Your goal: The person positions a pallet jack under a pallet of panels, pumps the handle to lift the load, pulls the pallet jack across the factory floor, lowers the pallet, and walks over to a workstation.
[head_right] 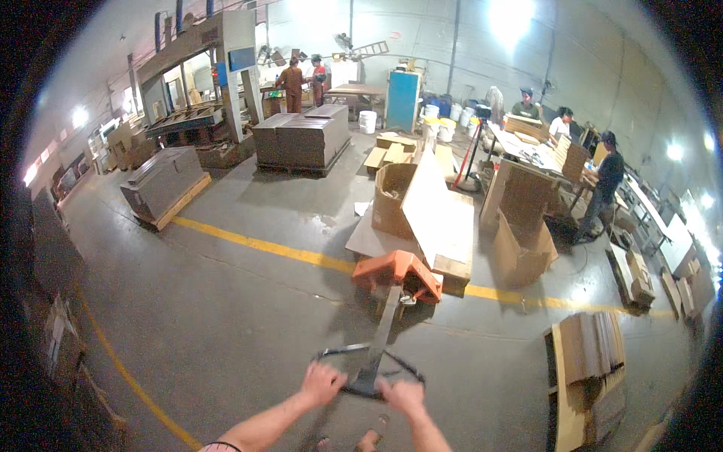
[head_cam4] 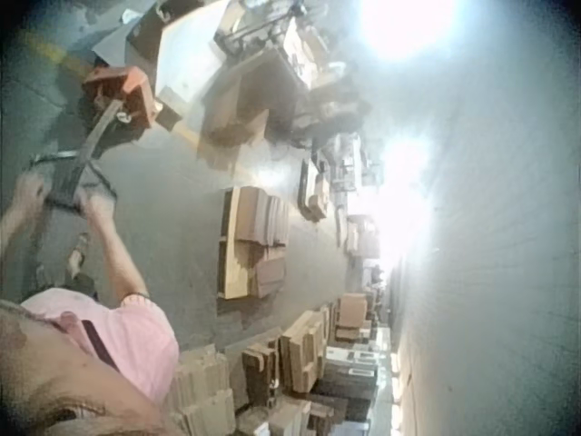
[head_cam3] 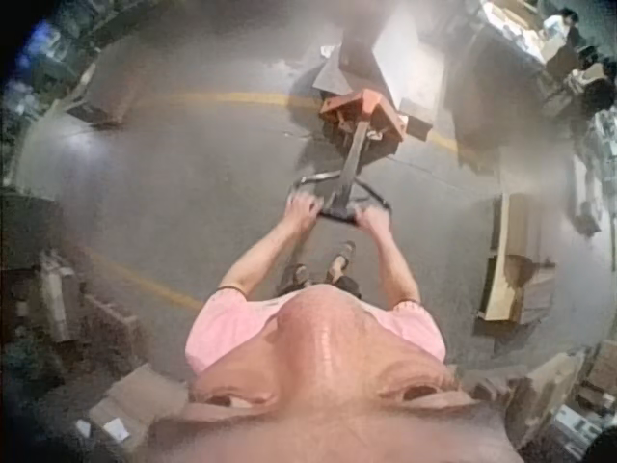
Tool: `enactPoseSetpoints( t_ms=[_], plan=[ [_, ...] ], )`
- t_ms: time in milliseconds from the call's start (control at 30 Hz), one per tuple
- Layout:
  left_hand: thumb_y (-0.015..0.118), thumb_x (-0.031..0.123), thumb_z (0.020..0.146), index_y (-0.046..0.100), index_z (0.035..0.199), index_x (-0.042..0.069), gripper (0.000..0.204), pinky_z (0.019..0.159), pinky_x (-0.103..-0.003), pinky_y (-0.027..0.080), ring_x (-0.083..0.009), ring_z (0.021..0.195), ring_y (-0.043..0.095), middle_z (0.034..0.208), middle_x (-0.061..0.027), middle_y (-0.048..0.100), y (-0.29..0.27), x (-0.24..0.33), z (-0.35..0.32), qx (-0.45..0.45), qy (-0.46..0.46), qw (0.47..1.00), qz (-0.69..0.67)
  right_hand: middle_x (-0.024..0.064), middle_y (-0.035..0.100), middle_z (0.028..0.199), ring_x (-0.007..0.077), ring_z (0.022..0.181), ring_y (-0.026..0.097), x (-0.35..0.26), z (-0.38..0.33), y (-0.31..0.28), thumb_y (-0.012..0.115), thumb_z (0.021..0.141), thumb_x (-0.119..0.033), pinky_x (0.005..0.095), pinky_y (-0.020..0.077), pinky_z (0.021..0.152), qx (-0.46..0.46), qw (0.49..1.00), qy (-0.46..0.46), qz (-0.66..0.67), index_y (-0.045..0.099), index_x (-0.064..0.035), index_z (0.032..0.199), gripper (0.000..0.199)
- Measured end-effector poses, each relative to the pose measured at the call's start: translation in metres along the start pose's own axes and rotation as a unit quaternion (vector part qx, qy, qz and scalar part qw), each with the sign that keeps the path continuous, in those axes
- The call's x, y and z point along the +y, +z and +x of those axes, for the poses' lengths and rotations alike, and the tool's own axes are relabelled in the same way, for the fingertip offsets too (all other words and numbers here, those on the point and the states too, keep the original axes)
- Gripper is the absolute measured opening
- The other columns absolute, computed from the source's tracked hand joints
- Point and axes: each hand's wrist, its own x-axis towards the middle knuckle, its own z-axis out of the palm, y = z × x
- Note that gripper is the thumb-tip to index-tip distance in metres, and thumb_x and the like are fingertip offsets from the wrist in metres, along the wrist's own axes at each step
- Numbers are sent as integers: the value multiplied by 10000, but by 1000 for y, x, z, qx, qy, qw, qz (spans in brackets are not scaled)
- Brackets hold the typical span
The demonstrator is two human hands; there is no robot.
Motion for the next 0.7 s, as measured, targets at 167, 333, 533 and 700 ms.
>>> enactPoseSetpoints(
  t_ms=[167,333,533,700],
  plan=[
    [513,398,934,703,855,110,354,993,-475,372,-306,929,627,904,-106,700,-90,50,120,198,16,979,-48,153,700,841,341,887,670,-19,33,-138,481,901,-613,439,500,779,242,951,22,193,701,-82,934,576],
    [516,431,915,722,917,118,374,1047,-510,325,-304,949,629,973,-91,705,-81,51,109,211,-2,976,-44,123,699,842,324,857,667,-20,26,-112,509,914,-540,455,499,757,349,906,-6,241,683,-110,928,463],
    [370,519,965,704,1094,74,571,1155,-588,132,-292,1213,548,1157,-142,666,95,-24,-51,-157,-62,985,46,159,698,1082,355,1081,630,38,-7,134,283,978,-587,513,391,986,-44,995,-88,-10,712,-120,1078,642],
    [309,644,937,725,1035,68,718,1133,-557,208,-341,1129,608,1140,-150,684,63,1,-11,-292,-108,946,94,166,689,1115,350,1024,665,19,-11,68,247,968,-634,484,467,924,-96,993,-55,-48,713,-80,1090,734]
  ],
)
